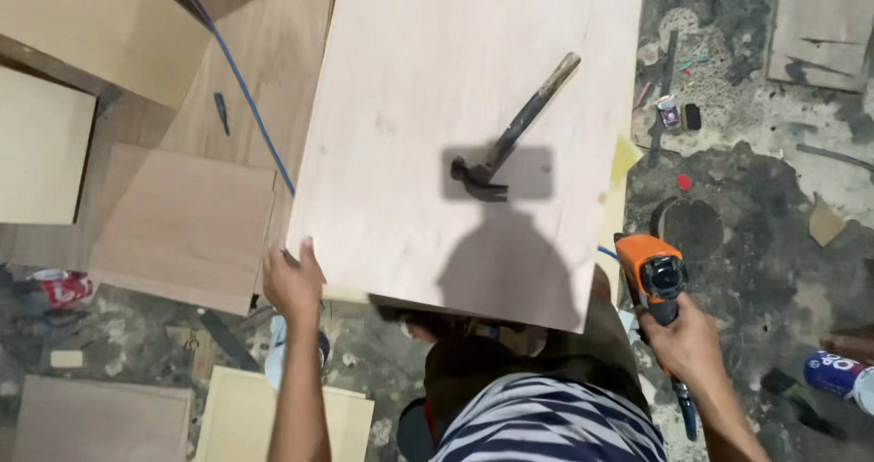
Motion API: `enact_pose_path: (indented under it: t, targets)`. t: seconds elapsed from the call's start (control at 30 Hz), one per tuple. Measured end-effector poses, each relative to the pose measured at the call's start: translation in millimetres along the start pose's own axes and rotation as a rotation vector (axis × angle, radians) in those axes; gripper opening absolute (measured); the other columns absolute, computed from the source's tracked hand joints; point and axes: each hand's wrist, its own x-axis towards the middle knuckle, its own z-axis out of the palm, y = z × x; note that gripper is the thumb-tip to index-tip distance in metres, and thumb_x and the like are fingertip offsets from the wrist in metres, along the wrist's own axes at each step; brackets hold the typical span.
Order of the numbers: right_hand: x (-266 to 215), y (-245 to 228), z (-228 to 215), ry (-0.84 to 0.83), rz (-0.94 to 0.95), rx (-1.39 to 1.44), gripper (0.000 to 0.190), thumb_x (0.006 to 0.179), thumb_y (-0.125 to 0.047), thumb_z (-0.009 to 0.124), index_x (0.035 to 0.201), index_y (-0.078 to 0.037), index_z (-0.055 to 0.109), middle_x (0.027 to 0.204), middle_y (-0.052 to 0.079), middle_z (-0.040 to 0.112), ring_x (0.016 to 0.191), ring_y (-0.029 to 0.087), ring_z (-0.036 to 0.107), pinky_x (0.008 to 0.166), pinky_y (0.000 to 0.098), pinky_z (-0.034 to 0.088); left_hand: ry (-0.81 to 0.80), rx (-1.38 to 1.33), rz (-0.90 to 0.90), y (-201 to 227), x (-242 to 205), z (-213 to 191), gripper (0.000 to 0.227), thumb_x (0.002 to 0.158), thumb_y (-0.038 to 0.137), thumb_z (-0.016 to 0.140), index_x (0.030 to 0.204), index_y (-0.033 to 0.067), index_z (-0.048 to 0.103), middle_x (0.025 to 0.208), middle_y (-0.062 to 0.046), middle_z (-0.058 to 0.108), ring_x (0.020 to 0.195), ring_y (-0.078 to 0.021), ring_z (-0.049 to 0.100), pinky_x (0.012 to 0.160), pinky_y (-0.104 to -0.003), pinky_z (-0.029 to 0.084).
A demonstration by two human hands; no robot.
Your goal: The person assembles wooden furniture components by aligning wood panels and using a pneumatic nail gun to secure them.
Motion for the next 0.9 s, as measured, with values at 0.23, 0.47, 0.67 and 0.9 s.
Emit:
enact_pose_path:
  t: [0.23, 0.47, 0.67, 0.9]
  targets:
    - [-7.7, -7.5, -1.4, 0.027, -0.049, -0.007, 0.025, 0.088, -0.030, 0.069, 0.094, -0.006, 0.064, 0.074, 0.017, 0.066, 0.067, 0.032, 0.059, 0.064, 0.0428, 0.042, -0.550, -0.074, -0.257, 11.2, -57.9, -73.5, 0.112, 0.073, 0.055, 0.077, 0.163, 0.0129, 0.026, 0.154, -0.013, 0.038, 0.143, -0.0368, 0.038, 0.110, -0.052, 0.038]
    - [5.8, 14.4, 0.2, 0.151, -0.023, 0.030, 0.029, 0.090, -0.032, 0.073, 0.100, -0.004, 0.069, 0.081, 0.020, 0.069, 0.074, 0.035, 0.063, 0.070, 0.0453, 0.046, -0.523, 0.136, 0.229, -44.4, -48.3, -57.9, 0.105, 0.070, 0.046, 0.091, 0.152, 0.0029, 0.041, 0.138, -0.017, 0.053, 0.130, -0.0354, 0.049, 0.104, -0.046, 0.044]
    - [-5.0, 6.6, -3.2, 0.128, -0.020, 0.114, 0.023, 0.092, -0.026, 0.071, 0.097, -0.005, 0.063, 0.081, 0.014, 0.064, 0.073, 0.032, 0.057, 0.068, 0.0461, 0.043, -0.263, 0.347, 0.417, -74.7, -57.7, -36.4, 0.097, 0.058, 0.068, 0.088, 0.125, 0.0025, 0.064, 0.117, -0.015, 0.068, 0.113, -0.0320, 0.062, 0.094, -0.043, 0.050]
    - [5.3, 18.4, 5.8, 0.172, 0.005, 0.075, 0.035, 0.087, -0.033, 0.069, 0.098, -0.001, 0.063, 0.085, 0.017, 0.068, 0.082, 0.027, 0.063, 0.070, 0.0439, 0.045, -0.488, 0.480, 0.304, -16.0, -47.1, -68.6, 0.077, 0.066, 0.062, 0.089, 0.105, 0.0003, 0.064, 0.101, -0.015, 0.068, 0.097, -0.0294, 0.061, 0.084, -0.039, 0.050]
